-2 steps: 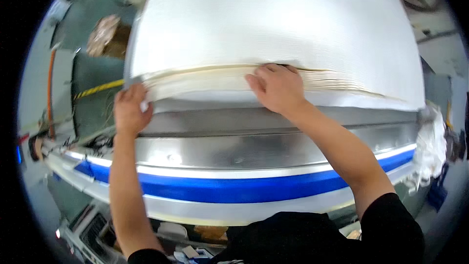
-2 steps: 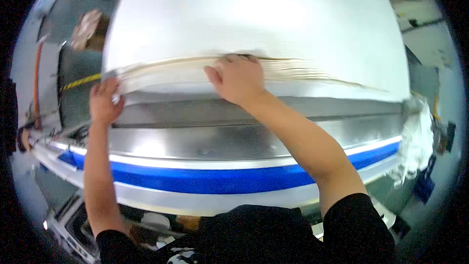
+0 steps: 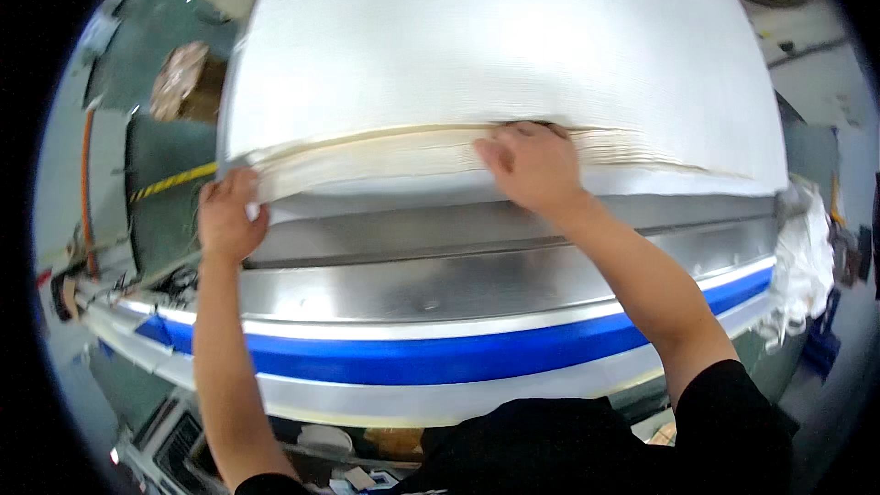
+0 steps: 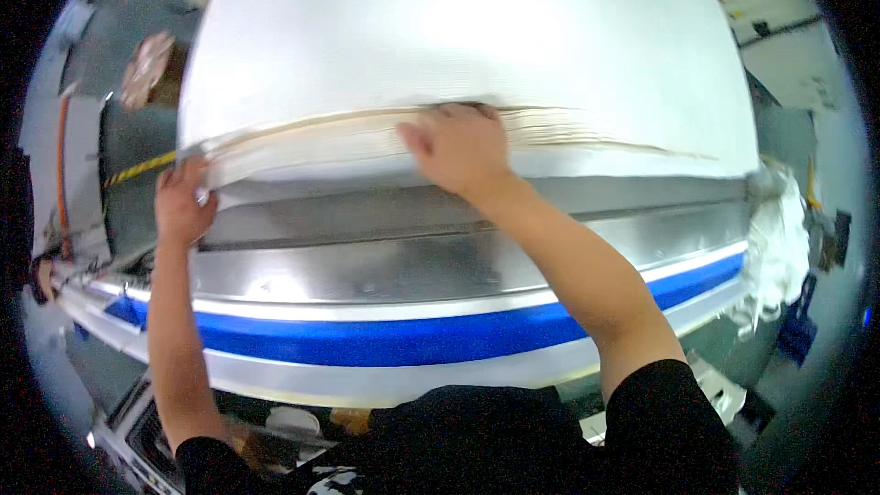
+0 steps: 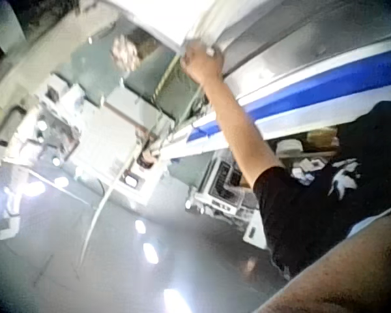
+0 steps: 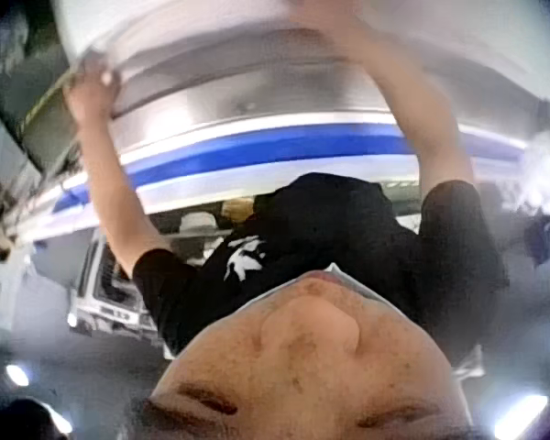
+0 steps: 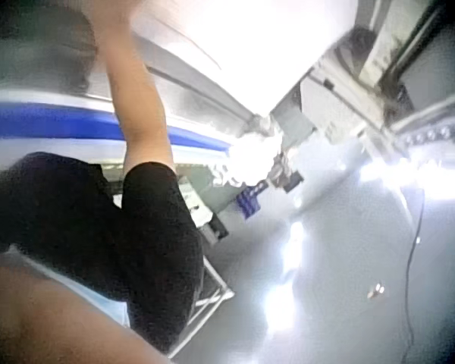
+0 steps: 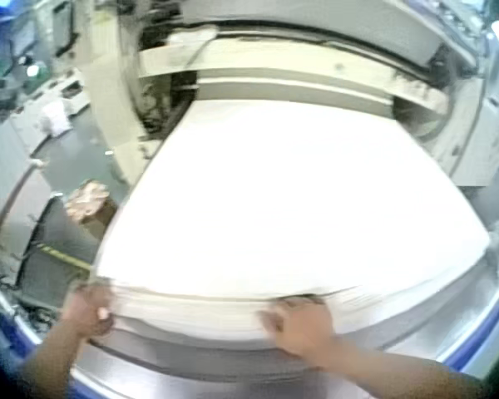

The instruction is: The person repeatedly places a long strip of white tape along the edge of a curved metal surface, smoothing it down by hand. They then cut a piece of yellow tape and handle a small transparent plastic item.

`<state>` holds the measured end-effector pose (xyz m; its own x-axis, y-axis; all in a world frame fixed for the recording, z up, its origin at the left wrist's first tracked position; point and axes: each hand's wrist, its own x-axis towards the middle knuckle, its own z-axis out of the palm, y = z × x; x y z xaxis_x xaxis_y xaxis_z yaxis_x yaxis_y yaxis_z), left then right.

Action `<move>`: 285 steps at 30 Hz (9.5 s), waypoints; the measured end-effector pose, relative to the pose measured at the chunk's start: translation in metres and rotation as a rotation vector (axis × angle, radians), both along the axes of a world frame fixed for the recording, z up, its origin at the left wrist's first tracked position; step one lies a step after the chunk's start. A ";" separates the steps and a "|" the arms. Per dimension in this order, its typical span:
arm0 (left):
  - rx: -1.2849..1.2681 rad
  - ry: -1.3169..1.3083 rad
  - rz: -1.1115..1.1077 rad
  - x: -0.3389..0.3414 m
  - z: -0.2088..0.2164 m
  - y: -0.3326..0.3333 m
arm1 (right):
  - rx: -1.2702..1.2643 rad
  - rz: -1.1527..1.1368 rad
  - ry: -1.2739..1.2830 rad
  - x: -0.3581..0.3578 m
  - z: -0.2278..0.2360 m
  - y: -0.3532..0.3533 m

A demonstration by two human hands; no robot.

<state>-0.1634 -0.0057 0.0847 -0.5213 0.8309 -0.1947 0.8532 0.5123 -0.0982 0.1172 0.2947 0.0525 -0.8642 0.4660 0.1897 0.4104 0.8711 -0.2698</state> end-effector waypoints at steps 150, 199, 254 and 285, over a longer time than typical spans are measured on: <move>0.867 0.160 0.371 0.080 -0.071 0.045 | -0.326 0.366 -0.007 -0.264 -0.005 -0.065; -0.455 0.137 0.305 -0.081 -0.078 0.042 | 0.224 -0.326 -1.071 0.597 0.013 0.515; -0.854 0.293 0.635 0.120 0.046 -0.065 | -0.059 -0.249 -1.346 0.888 0.022 0.305; 0.104 -0.080 0.329 0.254 -0.035 0.023 | -0.162 -1.065 -0.971 0.758 0.049 0.242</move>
